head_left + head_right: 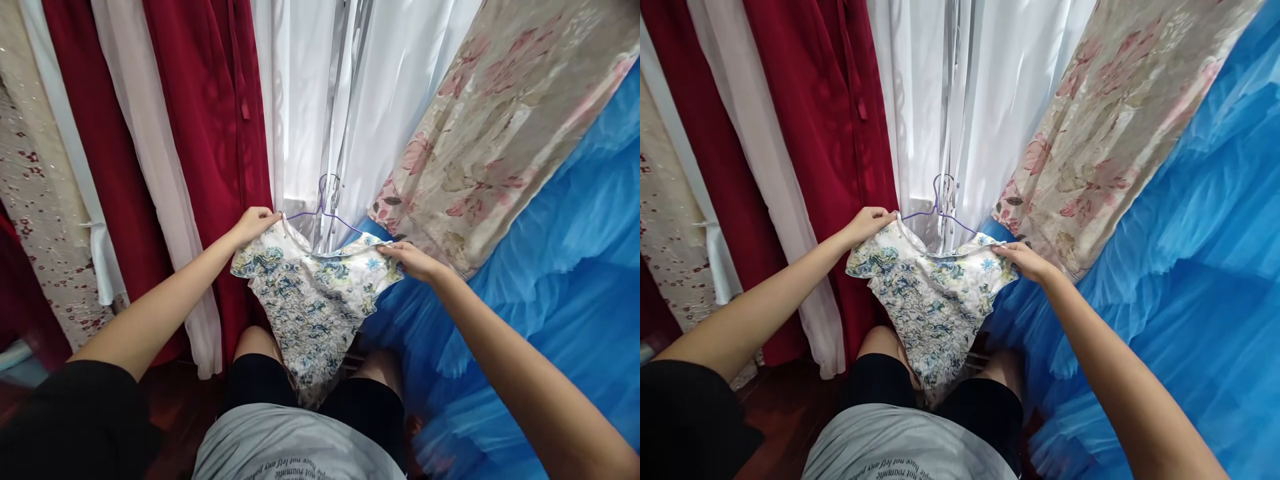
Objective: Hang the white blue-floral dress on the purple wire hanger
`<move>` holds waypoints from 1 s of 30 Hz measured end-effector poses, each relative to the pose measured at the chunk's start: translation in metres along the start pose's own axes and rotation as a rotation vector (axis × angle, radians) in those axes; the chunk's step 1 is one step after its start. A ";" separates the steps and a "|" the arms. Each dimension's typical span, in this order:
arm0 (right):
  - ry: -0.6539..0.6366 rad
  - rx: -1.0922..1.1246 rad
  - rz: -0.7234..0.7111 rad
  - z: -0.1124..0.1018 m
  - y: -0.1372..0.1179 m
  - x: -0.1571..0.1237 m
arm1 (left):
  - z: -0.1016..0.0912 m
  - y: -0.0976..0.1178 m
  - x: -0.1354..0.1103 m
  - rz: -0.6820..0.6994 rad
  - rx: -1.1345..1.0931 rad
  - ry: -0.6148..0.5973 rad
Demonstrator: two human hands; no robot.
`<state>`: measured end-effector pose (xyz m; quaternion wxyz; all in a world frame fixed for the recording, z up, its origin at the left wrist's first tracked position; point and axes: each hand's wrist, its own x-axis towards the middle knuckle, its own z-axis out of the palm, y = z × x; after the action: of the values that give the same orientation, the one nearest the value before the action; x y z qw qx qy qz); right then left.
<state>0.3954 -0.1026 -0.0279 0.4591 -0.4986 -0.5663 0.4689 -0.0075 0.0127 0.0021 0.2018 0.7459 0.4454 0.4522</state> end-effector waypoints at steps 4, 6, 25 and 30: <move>0.155 0.057 -0.189 -0.006 -0.028 0.001 | 0.000 0.022 -0.006 0.223 -0.154 -0.040; 0.202 0.106 -0.264 0.005 -0.052 0.004 | 0.000 0.033 -0.006 0.270 -0.142 -0.002; -0.089 -0.573 -0.626 0.111 -0.035 -0.017 | 0.052 0.121 -0.061 0.077 -1.096 -0.252; 0.229 -0.150 -0.565 0.050 -0.021 -0.045 | 0.047 0.096 -0.064 0.047 -0.970 -0.404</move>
<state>0.3468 -0.1523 -0.0168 0.5941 -0.4035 -0.6600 0.2206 0.0666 -0.0866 0.0145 0.5956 0.6490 0.1204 0.4578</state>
